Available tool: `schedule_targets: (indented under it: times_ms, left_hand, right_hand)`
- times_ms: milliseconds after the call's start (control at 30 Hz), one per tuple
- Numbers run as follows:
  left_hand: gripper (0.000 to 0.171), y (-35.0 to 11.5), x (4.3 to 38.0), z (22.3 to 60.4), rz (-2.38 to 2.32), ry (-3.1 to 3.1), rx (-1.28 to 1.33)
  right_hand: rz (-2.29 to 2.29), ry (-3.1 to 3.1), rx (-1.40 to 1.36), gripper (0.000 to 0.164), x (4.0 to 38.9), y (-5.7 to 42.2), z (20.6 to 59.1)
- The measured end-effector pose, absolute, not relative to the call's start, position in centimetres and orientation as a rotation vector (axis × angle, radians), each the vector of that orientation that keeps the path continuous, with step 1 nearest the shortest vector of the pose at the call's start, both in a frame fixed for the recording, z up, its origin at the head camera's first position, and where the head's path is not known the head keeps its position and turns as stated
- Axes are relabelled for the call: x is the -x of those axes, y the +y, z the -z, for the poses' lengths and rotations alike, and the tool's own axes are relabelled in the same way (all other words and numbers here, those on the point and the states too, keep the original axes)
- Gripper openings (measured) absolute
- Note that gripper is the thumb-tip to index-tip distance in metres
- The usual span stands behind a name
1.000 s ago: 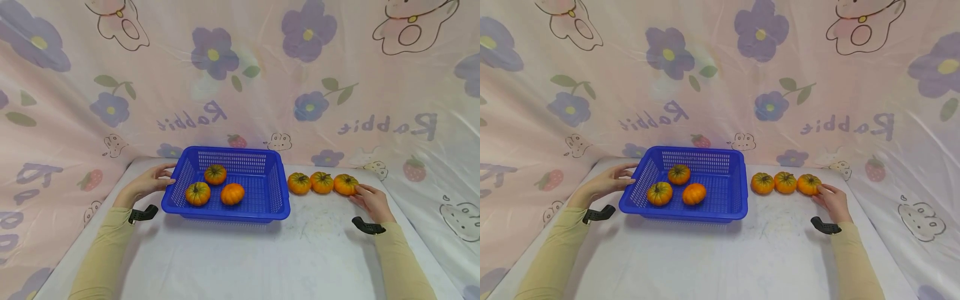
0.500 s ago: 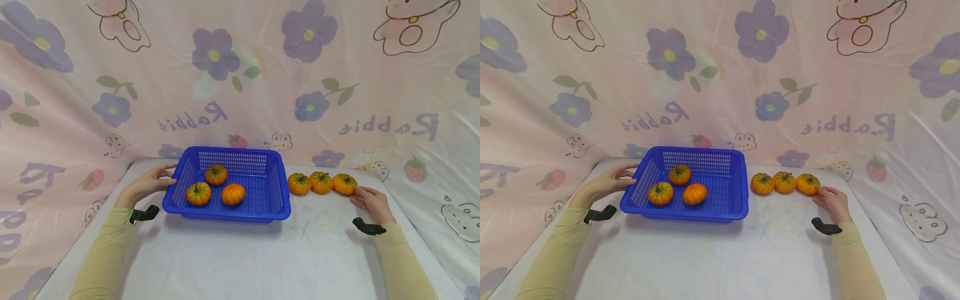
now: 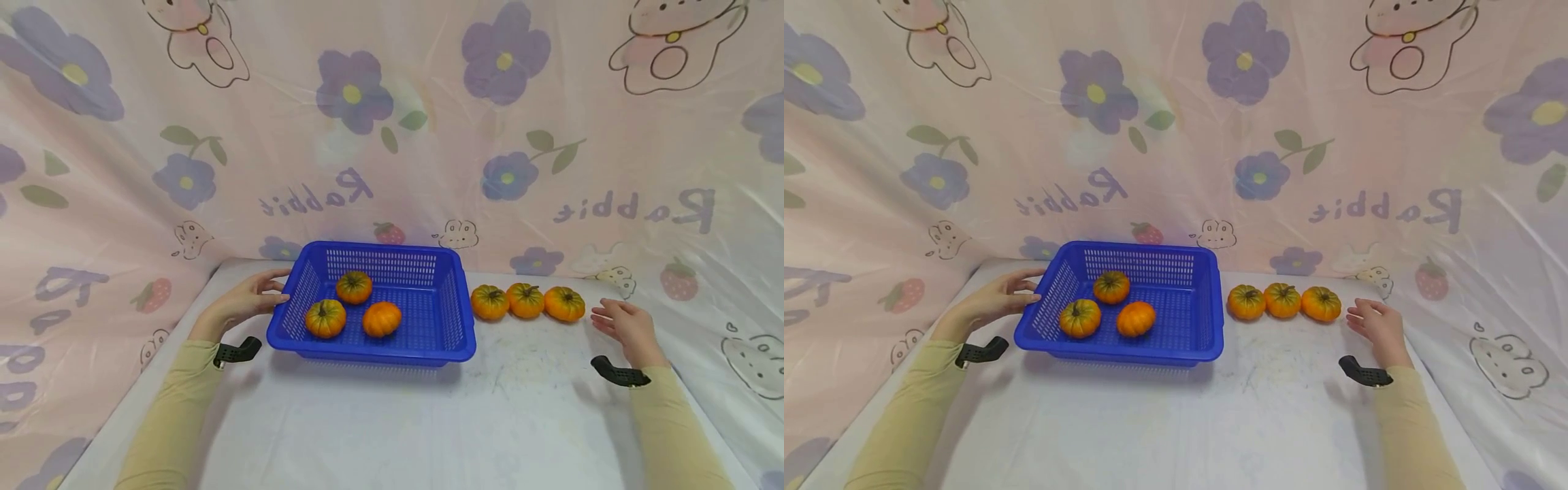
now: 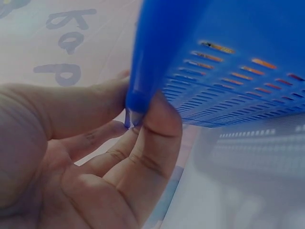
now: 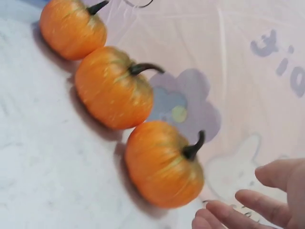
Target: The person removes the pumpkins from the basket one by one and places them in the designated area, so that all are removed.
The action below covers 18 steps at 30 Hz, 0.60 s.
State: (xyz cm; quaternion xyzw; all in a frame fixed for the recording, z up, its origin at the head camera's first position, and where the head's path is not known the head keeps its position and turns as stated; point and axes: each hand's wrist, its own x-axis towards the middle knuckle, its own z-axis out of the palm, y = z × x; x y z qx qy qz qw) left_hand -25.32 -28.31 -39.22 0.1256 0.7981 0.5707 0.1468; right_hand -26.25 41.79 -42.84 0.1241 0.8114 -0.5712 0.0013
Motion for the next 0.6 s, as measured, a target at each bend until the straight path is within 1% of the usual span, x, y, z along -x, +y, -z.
schedule_targets:
  times_ms: [200, 300, 433, 600]
  left_hand:
    - [0.071, -28.2, 25.4, 39.2, -1.632, 2.305, -0.359]
    - [0.071, -28.2, 25.4, 39.1, -1.636, 2.306, -0.364]
    - [0.071, -28.2, 25.4, 39.1, -1.638, 2.305, -0.358]
    - [0.072, -28.2, 25.4, 39.2, -1.635, 2.299, -0.349]
  right_hand:
    - [1.946, 2.518, -0.209, 0.079, 26.4, 41.4, 40.1]
    - [2.012, 2.469, -0.125, 0.074, 26.6, 40.6, 38.4]
    - [1.887, 2.542, 0.019, 0.065, 26.7, 39.1, 36.5]
    - [1.815, 2.537, 0.116, 0.070, 26.8, 37.3, 34.8]
